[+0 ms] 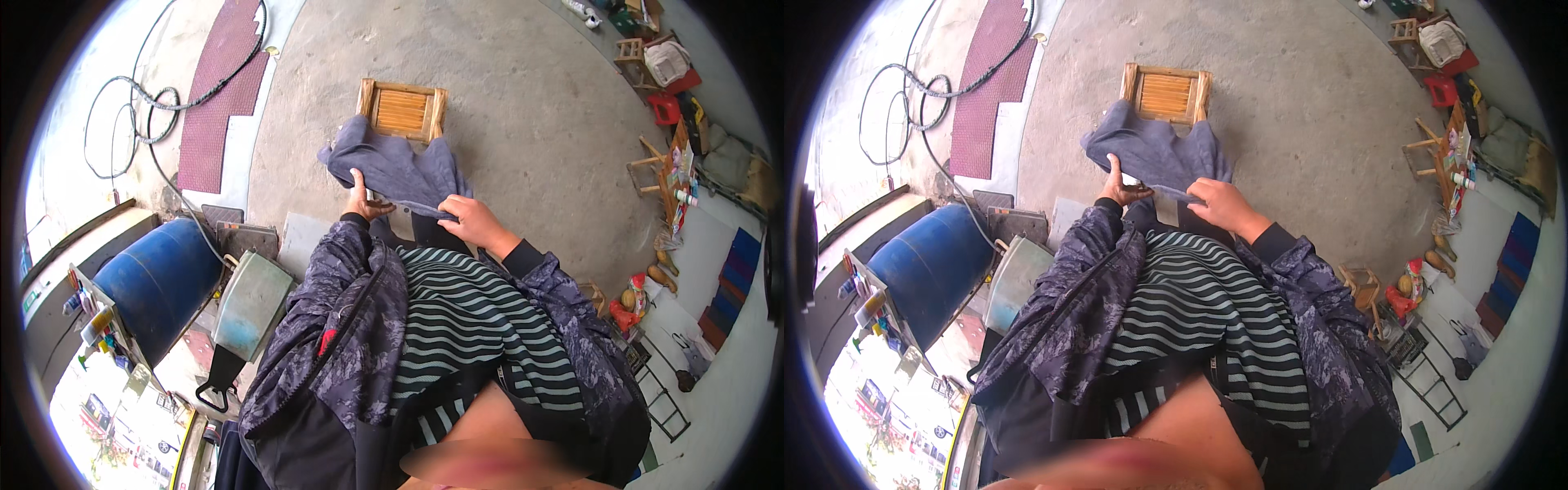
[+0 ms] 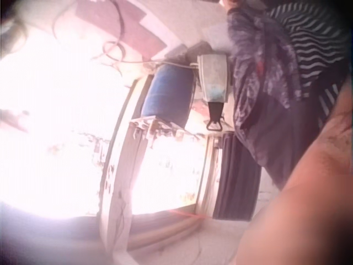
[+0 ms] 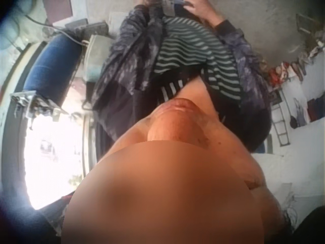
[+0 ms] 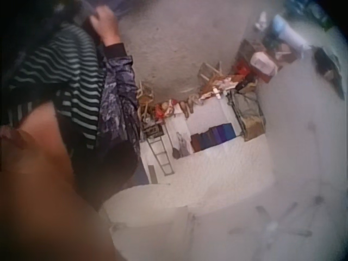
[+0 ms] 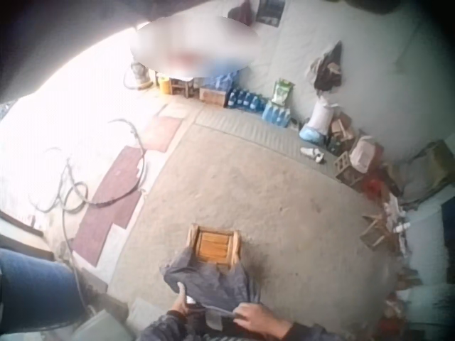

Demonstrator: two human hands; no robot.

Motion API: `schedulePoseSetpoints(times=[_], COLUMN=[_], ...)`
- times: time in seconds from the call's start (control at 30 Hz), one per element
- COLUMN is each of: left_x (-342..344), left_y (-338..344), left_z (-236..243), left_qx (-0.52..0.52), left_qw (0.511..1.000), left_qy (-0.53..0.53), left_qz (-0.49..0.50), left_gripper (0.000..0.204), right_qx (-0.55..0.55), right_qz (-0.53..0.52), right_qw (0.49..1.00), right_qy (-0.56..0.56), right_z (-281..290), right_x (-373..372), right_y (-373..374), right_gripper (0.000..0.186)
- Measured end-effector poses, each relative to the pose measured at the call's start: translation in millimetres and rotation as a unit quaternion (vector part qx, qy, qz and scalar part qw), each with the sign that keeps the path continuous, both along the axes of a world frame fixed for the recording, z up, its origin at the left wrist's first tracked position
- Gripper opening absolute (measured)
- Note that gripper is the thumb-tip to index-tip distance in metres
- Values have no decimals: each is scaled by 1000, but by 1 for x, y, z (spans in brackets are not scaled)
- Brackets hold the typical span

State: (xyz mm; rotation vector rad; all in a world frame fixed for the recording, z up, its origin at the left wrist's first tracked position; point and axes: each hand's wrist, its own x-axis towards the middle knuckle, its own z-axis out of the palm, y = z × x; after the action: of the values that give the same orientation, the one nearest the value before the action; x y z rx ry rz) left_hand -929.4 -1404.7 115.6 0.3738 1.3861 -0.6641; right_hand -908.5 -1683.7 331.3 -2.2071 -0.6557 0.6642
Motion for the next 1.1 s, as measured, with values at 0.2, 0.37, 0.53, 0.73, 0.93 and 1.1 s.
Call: schedulePoseSetpoints(times=[0.2, 0.37, 0.53, 0.73, 0.93, 1.1], left_x=[-33, -30, 47, 142, 151, 95], left_y=[-26, 45, 107, 128, 117, 106], left_z=[-41, -67, -10, 153, 286, 259], left_qx=[-195, 83, 135, 324, 347, 454], left_qw=[951, 975, 957, 829, 734, 721], left_qy=[-34, -68, -136, -433, -580, -524], left_qz=[237, 193, 217, 145, 64, -14], left_gripper=[80, 37, 26, 20, 27, 23], right_qx=[15, -49, -56, -76, -54, -86], right_qz=[26, 38, 44, 6, -56, -45], right_qw=[999, 993, 982, 943, 895, 919], right_qy=[-43, -105, -174, -323, -438, -382], right_z=[8, 13, 23, 73, 145, 121], right_x=[34, 66, 98, 162, 173, 118], right_y=[7, -5, -2, 0, -13, -28], right_gripper=[23, 21, 22, 21, 29, 33])
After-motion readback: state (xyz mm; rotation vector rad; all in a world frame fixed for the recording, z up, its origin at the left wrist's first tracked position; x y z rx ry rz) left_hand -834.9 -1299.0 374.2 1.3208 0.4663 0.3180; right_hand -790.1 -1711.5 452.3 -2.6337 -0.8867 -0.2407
